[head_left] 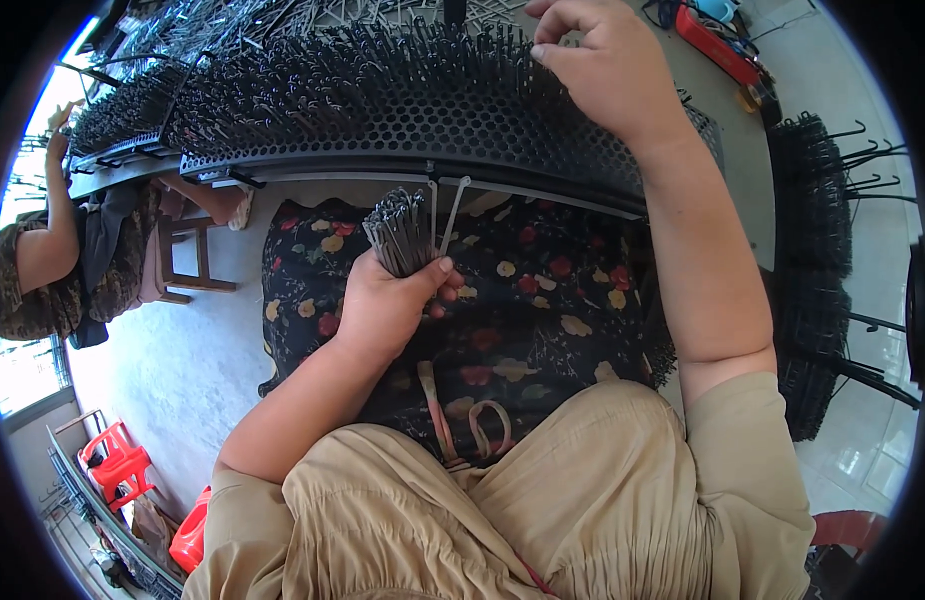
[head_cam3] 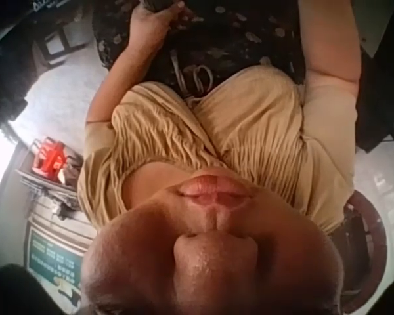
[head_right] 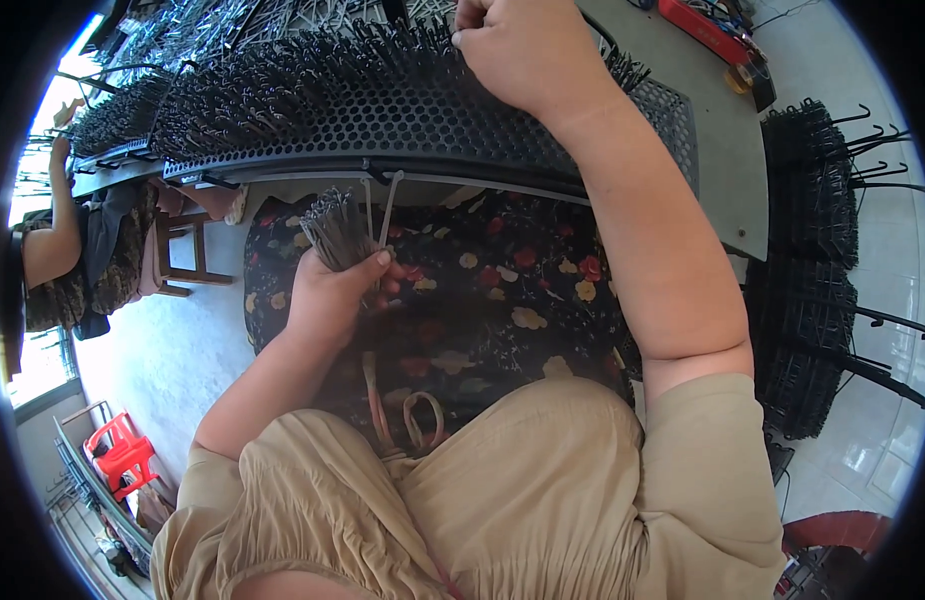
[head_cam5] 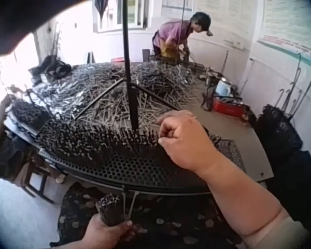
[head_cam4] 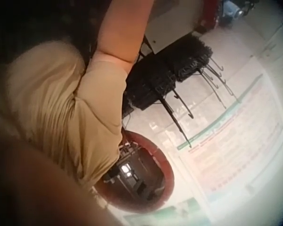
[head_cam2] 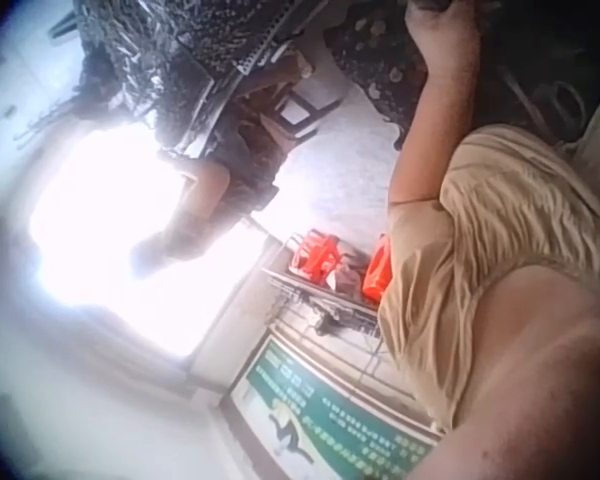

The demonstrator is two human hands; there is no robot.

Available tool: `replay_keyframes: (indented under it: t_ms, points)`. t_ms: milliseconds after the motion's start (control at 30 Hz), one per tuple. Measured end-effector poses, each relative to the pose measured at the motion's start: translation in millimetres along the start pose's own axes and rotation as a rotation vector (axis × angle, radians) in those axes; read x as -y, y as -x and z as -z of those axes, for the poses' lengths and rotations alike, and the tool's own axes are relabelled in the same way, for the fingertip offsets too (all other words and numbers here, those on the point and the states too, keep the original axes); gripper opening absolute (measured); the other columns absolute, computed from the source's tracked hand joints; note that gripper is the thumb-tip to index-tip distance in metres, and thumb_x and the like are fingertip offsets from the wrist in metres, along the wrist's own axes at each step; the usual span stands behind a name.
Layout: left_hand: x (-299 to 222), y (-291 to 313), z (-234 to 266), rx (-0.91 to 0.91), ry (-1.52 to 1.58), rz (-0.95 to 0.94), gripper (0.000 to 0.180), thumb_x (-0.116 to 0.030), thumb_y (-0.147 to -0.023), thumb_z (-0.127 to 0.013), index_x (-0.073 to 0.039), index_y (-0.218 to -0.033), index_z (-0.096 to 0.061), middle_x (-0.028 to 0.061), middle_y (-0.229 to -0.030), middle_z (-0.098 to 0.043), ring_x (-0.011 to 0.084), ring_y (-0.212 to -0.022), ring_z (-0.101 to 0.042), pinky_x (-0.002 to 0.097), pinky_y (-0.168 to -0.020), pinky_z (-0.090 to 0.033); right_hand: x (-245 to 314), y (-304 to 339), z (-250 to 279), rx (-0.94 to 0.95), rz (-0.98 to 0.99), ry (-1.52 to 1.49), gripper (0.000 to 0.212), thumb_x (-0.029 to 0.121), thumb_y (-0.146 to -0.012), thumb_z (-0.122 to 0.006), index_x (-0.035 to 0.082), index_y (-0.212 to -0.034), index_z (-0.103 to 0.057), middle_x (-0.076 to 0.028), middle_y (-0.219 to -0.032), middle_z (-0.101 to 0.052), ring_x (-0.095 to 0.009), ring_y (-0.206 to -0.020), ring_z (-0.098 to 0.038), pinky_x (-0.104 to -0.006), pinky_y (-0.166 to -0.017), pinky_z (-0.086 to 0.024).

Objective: Sorting thin metal pins and inserting them into the holes of a perforated base plate.

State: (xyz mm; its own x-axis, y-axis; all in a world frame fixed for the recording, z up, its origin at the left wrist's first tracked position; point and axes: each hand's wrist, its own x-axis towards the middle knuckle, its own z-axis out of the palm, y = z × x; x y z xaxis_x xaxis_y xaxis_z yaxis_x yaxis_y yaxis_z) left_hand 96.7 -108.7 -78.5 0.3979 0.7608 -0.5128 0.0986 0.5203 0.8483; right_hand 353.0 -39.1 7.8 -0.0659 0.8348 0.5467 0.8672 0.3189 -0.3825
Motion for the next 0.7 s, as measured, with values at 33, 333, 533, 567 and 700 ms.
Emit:
replay_keyframes:
  t_ms: [33, 333, 533, 567, 700]
  points:
    - [-0.2, -0.1, 0.9, -0.009, -0.003, -0.002, 0.005, -0.006, -0.088, -0.063, -0.001, -0.089, -0.064, 0.0066, -0.079, -0.068, 0.0112, -0.068, -0.064, 0.0242, -0.054, -0.05, 2.0, -0.3, -1.4, -0.091, 0.08, -0.072, 0.009, 0.005, -0.068, -0.066, 0.001, -0.071, -0.059, -0.013, -0.077, -0.063, -0.031, -0.086, -0.061, -0.0399, -0.079, -0.046]
    - [-2.4, -1.6, 0.0, 0.026, -0.034, 0.014, 0.008, -0.008, -0.089, -0.063, -0.001, -0.088, -0.064, 0.0062, -0.076, -0.067, 0.0103, -0.062, -0.06, 0.024, -0.054, -0.05, 5.5, 0.3, 3.4, 0.004, 0.076, -0.054, 0.01, 0.006, -0.073, -0.068, 0.001, -0.077, -0.06, -0.012, -0.078, -0.061, -0.029, -0.074, -0.059, -0.0371, -0.074, -0.046]
    - [-5.0, -3.1, 2.2, -0.006, -0.016, 0.038, 0.007, -0.009, -0.088, -0.064, -0.001, -0.088, -0.064, 0.0055, -0.075, -0.066, 0.0099, -0.06, -0.059, 0.0237, -0.053, -0.049, -0.4, 9.8, 0.4, -0.071, 0.066, -0.216, 0.008, 0.006, -0.077, -0.066, 0.0, -0.08, -0.06, -0.012, -0.076, -0.058, -0.026, -0.071, -0.058, -0.0366, -0.069, -0.047]
    - [-4.8, -3.4, 3.0, -0.007, -0.019, 0.045, 0.007, -0.008, -0.088, -0.064, -0.001, -0.088, -0.064, 0.0054, -0.075, -0.066, 0.0099, -0.06, -0.058, 0.0238, -0.053, -0.049, -0.5, 6.0, 4.6, -0.068, 0.063, -0.217, 0.008, 0.006, -0.077, -0.066, 0.0, -0.08, -0.06, -0.012, -0.076, -0.058, -0.026, -0.071, -0.058, -0.0366, -0.069, -0.047]
    - [-2.0, -6.9, 0.7, 0.02, -0.029, 0.058, 0.007, -0.008, -0.088, -0.064, -0.001, -0.09, -0.063, 0.0054, -0.074, -0.065, 0.01, -0.059, -0.058, 0.0239, -0.052, -0.048, -1.1, -7.6, 11.1, 0.215, -0.214, -0.194, 0.01, 0.008, -0.078, -0.064, -0.001, -0.081, -0.061, -0.016, -0.073, -0.06, -0.029, -0.069, -0.06, -0.0386, -0.066, -0.048]
